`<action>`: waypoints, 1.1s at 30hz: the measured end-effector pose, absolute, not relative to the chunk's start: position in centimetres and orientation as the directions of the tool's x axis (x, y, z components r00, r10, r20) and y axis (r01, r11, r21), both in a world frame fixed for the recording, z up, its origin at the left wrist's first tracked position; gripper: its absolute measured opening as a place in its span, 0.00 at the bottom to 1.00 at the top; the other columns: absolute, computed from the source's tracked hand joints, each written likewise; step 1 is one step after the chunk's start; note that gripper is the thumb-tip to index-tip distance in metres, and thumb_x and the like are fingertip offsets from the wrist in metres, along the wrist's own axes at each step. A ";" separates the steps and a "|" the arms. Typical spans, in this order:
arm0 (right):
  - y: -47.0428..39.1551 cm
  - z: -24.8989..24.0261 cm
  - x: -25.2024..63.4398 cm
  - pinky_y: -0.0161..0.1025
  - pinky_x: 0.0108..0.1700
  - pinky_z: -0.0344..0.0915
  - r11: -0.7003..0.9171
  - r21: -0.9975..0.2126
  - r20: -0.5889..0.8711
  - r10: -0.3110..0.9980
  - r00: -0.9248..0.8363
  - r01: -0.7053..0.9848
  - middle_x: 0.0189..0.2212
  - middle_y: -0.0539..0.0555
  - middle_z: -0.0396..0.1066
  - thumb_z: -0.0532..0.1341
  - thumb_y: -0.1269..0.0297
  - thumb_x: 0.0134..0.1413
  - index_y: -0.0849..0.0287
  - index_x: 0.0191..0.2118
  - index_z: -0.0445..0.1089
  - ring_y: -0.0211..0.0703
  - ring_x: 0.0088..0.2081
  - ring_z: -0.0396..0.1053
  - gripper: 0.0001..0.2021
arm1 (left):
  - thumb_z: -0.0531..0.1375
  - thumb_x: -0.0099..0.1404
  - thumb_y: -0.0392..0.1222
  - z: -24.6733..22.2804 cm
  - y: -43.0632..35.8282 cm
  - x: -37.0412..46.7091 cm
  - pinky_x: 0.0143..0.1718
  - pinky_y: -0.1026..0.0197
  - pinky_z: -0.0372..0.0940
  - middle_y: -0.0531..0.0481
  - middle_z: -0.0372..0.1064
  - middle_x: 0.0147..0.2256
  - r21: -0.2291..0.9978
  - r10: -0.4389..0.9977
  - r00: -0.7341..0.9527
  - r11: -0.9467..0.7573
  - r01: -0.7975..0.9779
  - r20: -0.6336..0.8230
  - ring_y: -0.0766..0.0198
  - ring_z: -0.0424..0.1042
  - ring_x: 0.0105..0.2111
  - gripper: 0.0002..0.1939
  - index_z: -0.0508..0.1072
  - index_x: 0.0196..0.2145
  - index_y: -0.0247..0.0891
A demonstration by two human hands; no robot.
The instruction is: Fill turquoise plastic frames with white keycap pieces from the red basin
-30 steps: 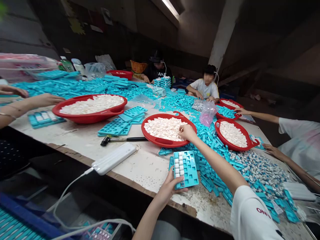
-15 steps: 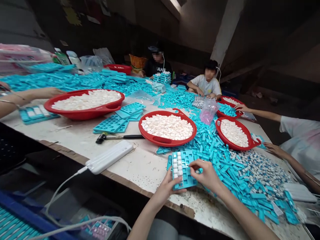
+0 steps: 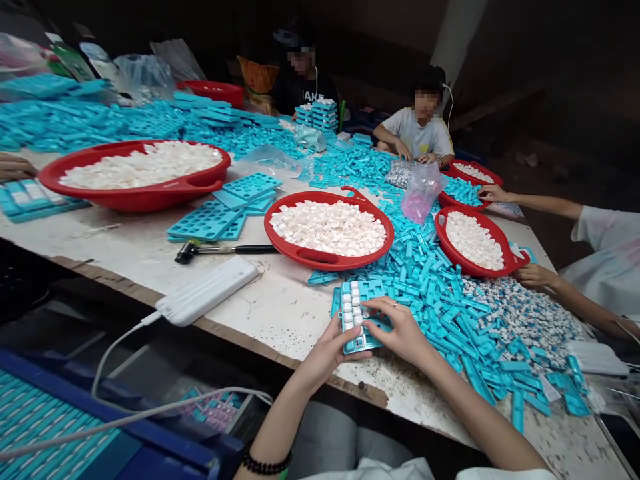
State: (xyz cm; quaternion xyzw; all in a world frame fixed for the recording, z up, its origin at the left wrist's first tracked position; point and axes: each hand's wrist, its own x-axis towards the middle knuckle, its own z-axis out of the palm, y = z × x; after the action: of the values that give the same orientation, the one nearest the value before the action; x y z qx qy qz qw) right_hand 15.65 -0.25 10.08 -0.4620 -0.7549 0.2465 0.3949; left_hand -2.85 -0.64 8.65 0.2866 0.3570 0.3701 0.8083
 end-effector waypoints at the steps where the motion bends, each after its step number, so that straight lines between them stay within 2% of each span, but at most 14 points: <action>1: -0.2 10.1 15.7 0.40 0.49 0.71 0.457 -0.739 0.365 0.889 -0.277 0.495 0.43 0.54 0.76 0.62 0.68 0.62 0.54 0.49 0.74 0.43 0.45 0.75 0.11 | 0.68 0.63 0.40 8.6 -0.6 -2.8 0.45 0.49 0.77 0.43 0.66 0.61 0.730 0.806 0.468 0.558 -0.395 -0.363 0.48 0.73 0.53 0.34 0.61 0.64 0.47; 6: 0.0 9.7 16.1 0.40 0.48 0.71 0.449 -0.745 0.361 0.893 -0.267 0.494 0.41 0.53 0.77 0.62 0.69 0.63 0.54 0.45 0.76 0.42 0.44 0.76 0.08 | 0.67 0.63 0.39 8.2 -0.6 -2.7 0.47 0.47 0.76 0.45 0.64 0.62 0.732 0.811 0.468 0.550 -0.402 -0.352 0.49 0.73 0.53 0.33 0.62 0.63 0.50; 9: 0.0 9.5 16.1 0.42 0.50 0.71 0.479 -0.693 0.381 0.878 -0.291 0.539 0.42 0.54 0.77 0.62 0.68 0.63 0.54 0.46 0.75 0.44 0.45 0.75 0.08 | 0.67 0.64 0.39 8.0 -0.6 -2.7 0.50 0.44 0.75 0.45 0.64 0.62 0.722 0.810 0.489 0.546 -0.425 -0.325 0.48 0.72 0.54 0.34 0.61 0.64 0.51; 13: -0.2 9.6 16.0 0.46 0.53 0.69 0.534 -0.605 0.477 0.837 -0.268 0.591 0.41 0.54 0.78 0.60 0.69 0.64 0.55 0.44 0.75 0.45 0.46 0.75 0.07 | 0.66 0.65 0.40 7.8 -0.7 -2.8 0.52 0.43 0.74 0.45 0.63 0.64 0.721 0.812 0.500 0.537 -0.438 -0.301 0.48 0.72 0.55 0.37 0.57 0.66 0.54; 18: -1.4 10.4 16.6 0.42 0.46 0.73 0.530 -0.590 0.555 0.814 -0.171 0.609 0.41 0.56 0.74 0.59 0.69 0.63 0.54 0.46 0.76 0.44 0.42 0.75 0.10 | 0.66 0.66 0.42 7.8 -0.7 -2.8 0.50 0.44 0.74 0.43 0.62 0.65 0.736 0.808 0.514 0.530 -0.421 -0.288 0.46 0.72 0.56 0.37 0.55 0.67 0.52; 22: -2.5 10.5 17.2 0.42 0.42 0.74 0.523 -0.573 0.542 0.819 -0.186 0.631 0.41 0.56 0.70 0.58 0.71 0.62 0.53 0.47 0.76 0.44 0.40 0.74 0.13 | 0.67 0.64 0.43 7.9 -0.7 -2.7 0.50 0.42 0.74 0.42 0.62 0.65 0.744 0.815 0.508 0.519 -0.422 -0.281 0.43 0.71 0.57 0.39 0.55 0.68 0.53; 25: -2.9 10.4 17.3 0.41 0.42 0.74 0.536 -0.545 0.544 0.811 -0.214 0.645 0.40 0.55 0.70 0.58 0.72 0.59 0.53 0.47 0.75 0.44 0.39 0.74 0.13 | 0.68 0.62 0.44 8.0 -0.8 -2.7 0.50 0.41 0.74 0.41 0.63 0.64 0.752 0.819 0.511 0.504 -0.425 -0.261 0.41 0.70 0.58 0.41 0.55 0.68 0.52; 29: -2.9 10.3 17.2 0.39 0.41 0.73 0.531 -0.541 0.477 0.832 -0.282 0.652 0.37 0.53 0.72 0.58 0.73 0.58 0.54 0.51 0.71 0.42 0.35 0.73 0.16 | 0.70 0.60 0.44 8.0 -0.8 -2.6 0.49 0.40 0.74 0.39 0.65 0.62 0.755 0.825 0.505 0.495 -0.429 -0.254 0.39 0.71 0.57 0.44 0.54 0.68 0.51; 33: -2.7 9.7 17.1 0.40 0.42 0.73 0.523 -0.566 0.450 0.844 -0.293 0.637 0.38 0.54 0.73 0.59 0.72 0.60 0.55 0.49 0.71 0.43 0.37 0.73 0.13 | 0.69 0.61 0.43 8.0 -0.7 -2.5 0.50 0.42 0.74 0.41 0.68 0.60 0.759 0.820 0.510 0.500 -0.417 -0.260 0.39 0.70 0.57 0.42 0.56 0.67 0.48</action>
State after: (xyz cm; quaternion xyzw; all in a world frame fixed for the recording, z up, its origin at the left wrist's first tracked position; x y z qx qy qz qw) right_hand 17.10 -2.72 9.67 -0.4675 -0.7918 0.1406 0.3671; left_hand -2.50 -0.71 8.04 0.3214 0.3135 0.3828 0.8074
